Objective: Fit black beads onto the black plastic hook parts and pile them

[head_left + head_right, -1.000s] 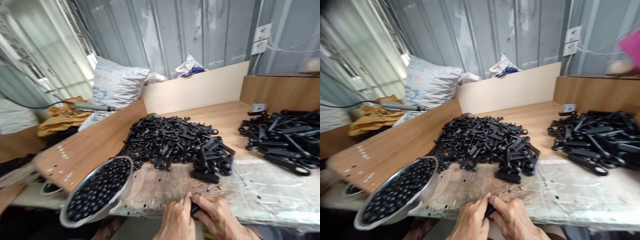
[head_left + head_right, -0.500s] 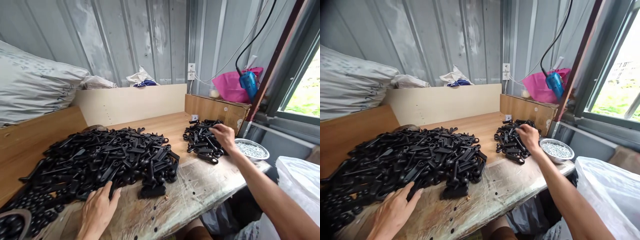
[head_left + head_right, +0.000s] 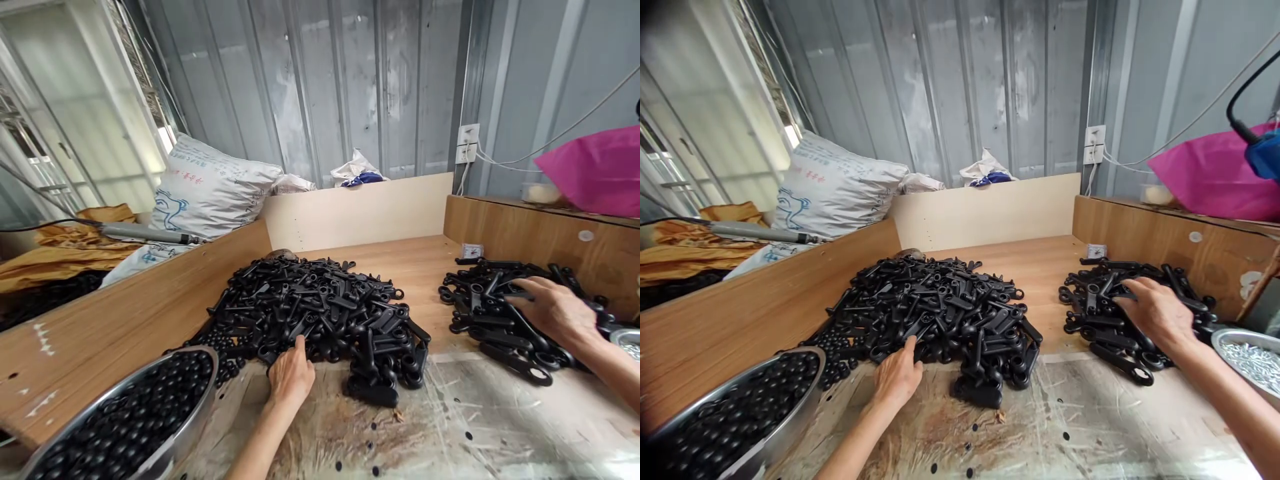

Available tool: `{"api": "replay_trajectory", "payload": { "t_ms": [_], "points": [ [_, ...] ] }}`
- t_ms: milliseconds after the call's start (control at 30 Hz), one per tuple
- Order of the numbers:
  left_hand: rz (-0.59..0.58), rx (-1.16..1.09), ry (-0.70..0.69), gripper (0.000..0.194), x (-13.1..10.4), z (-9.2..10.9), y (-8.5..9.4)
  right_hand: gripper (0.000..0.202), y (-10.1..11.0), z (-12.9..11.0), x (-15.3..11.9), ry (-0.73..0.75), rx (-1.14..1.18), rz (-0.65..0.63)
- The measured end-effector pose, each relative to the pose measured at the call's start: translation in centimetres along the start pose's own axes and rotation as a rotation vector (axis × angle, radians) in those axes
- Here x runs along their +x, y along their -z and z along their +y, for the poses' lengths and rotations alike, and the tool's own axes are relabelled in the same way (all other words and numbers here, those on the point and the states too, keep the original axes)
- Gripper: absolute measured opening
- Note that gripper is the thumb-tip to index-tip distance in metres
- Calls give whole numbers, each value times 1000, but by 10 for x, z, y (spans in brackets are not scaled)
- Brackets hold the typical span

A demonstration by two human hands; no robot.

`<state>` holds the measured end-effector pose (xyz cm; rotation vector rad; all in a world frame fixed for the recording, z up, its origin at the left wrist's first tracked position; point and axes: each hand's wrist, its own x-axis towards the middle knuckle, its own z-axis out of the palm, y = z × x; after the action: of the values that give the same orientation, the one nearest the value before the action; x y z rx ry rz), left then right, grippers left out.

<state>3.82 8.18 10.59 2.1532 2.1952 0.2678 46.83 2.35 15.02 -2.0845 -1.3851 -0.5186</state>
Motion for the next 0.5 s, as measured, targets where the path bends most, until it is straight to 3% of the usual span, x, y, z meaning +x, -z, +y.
{"api": "replay_trajectory", "payload": {
  "t_ms": [67,167,300,400,500],
  "points": [
    [-28,-97,9,36,-4,-6,3,25,-9,-27,-19,137,32,-55],
    [-74,-321,22,48,-17,-23,4,22,-16,-71,-46,373,161,-19],
    [-165,-825,60,62,-45,-54,0,21,-15,-128,-78,681,425,-10],
    [-206,-1207,57,65,-68,-77,-3,18,-13,-172,-97,749,605,-141],
    [-217,-1419,28,57,-89,-97,-9,17,-18,-221,-112,821,748,-362]
  ]
}}
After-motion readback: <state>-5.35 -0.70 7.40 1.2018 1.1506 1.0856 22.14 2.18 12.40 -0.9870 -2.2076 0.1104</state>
